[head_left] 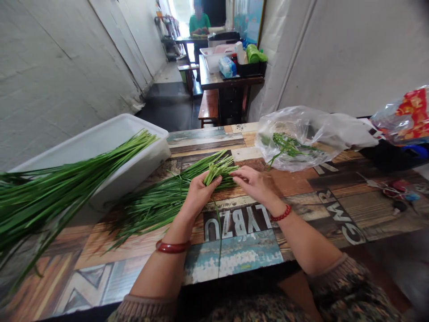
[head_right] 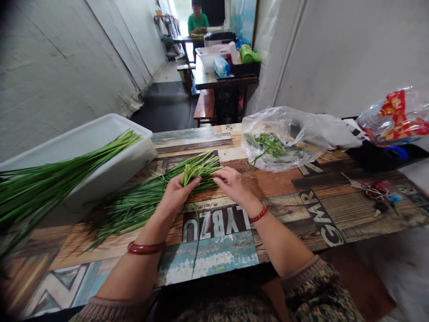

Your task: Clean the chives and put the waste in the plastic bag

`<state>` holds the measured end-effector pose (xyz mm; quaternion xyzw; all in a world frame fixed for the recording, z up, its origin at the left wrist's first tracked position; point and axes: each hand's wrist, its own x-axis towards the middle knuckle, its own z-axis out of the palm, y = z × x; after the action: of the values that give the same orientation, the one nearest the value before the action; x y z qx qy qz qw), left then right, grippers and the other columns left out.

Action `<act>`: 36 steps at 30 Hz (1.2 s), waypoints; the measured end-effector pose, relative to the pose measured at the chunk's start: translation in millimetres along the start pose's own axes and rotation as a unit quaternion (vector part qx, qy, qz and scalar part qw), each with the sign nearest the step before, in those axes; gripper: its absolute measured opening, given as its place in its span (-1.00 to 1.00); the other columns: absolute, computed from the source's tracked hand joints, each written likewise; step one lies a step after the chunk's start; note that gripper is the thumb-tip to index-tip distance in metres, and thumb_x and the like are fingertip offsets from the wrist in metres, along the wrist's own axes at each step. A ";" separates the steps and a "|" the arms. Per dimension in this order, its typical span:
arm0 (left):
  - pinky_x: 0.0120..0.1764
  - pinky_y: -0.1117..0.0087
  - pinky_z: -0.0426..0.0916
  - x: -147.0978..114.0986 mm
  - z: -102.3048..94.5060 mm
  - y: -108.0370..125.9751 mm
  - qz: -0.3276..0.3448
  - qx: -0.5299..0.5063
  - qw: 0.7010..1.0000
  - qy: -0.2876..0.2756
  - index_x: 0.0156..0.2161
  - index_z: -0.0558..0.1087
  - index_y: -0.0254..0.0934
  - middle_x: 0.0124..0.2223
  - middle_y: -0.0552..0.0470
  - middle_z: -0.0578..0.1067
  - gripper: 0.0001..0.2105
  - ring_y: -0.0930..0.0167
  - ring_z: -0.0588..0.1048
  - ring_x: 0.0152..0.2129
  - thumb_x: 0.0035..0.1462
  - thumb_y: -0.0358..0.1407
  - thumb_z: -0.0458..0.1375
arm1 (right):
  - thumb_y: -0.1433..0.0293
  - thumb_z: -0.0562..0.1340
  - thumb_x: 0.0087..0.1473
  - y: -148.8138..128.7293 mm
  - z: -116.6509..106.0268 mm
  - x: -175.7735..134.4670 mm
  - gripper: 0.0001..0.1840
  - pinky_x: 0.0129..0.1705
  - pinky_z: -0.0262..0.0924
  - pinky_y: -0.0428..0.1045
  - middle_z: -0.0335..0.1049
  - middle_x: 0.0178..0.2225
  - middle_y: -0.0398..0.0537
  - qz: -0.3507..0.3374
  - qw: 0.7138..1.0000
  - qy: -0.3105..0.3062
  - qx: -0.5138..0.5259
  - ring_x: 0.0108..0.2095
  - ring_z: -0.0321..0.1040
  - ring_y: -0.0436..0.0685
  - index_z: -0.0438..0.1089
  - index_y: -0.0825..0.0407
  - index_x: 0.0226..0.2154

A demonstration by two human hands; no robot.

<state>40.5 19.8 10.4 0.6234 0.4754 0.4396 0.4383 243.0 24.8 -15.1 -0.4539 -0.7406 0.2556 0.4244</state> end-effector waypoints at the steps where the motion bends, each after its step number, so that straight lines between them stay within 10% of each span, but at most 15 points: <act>1: -0.29 0.44 0.29 0.2 -0.4 0.1 -0.001 0.003 1.000 0.009 -0.34 0.49 -0.31 -0.36 0.04 0.51 -0.77 0.42 0.40 -0.41 0.06 -0.15 0.22 | 0.37 0.23 0.13 -2.2 2.3 -0.6 -0.83 -0.07 0.24 0.07 0.48 -0.21 0.02 -0.018 0.999 -0.015 -0.040 -0.16 0.38 0.16 0.51 0.00 -0.22; 5: -0.31 0.45 0.26 1.1 -3.4 -0.4 0.010 0.044 0.998 0.036 -0.47 0.43 -0.31 -0.44 0.07 0.44 -0.74 0.44 0.36 -0.43 0.09 -0.14 0.19 | 0.44 0.24 0.09 -1.7 6.0 -0.5 -0.90 -0.12 0.23 0.07 0.46 -0.29 0.04 -0.011 0.996 -0.010 -0.091 -0.22 0.35 0.16 0.50 0.02 -0.36; 12: -0.28 0.43 0.31 2.0 -3.7 -4.4 0.025 0.052 0.998 0.003 -0.36 0.48 -0.31 -0.39 0.04 0.50 -0.75 0.42 0.44 -0.43 0.15 -0.13 0.14 | 0.23 0.24 0.04 9.7 -1.4 4.0 -0.77 -0.29 0.25 -0.03 0.49 -0.42 -0.10 0.147 0.976 0.025 0.157 -0.39 0.38 0.06 0.44 0.06 -0.35; 24: -0.34 0.46 0.18 0.6 5.9 -12.6 0.062 0.249 0.966 -0.020 -0.40 0.38 -0.26 -0.44 0.13 0.41 -0.97 0.45 0.34 -0.46 0.05 -0.37 0.12 | 0.20 0.22 0.09 -8.0 -9.4 2.9 -0.71 -0.24 0.24 -0.04 0.50 -0.32 -0.07 0.124 0.972 0.010 0.197 -0.31 0.36 0.05 0.49 0.04 -0.24; 36: -0.35 0.48 0.18 1.9 5.2 -9.8 0.051 0.194 0.979 0.024 -0.44 0.35 -0.26 -0.47 0.16 0.36 -0.96 0.48 0.32 -0.47 0.01 -0.40 0.09 | 0.30 0.28 -0.02 -4.9 -4.8 2.8 -0.79 -0.35 0.25 -0.07 0.52 -0.32 -0.05 0.090 0.991 -0.036 0.097 -0.39 0.38 0.03 0.51 0.07 -0.32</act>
<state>43.8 22.7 0.0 0.7093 0.5293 0.3761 0.2746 244.3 25.0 -7.7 -0.4663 -0.6831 0.3791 0.4150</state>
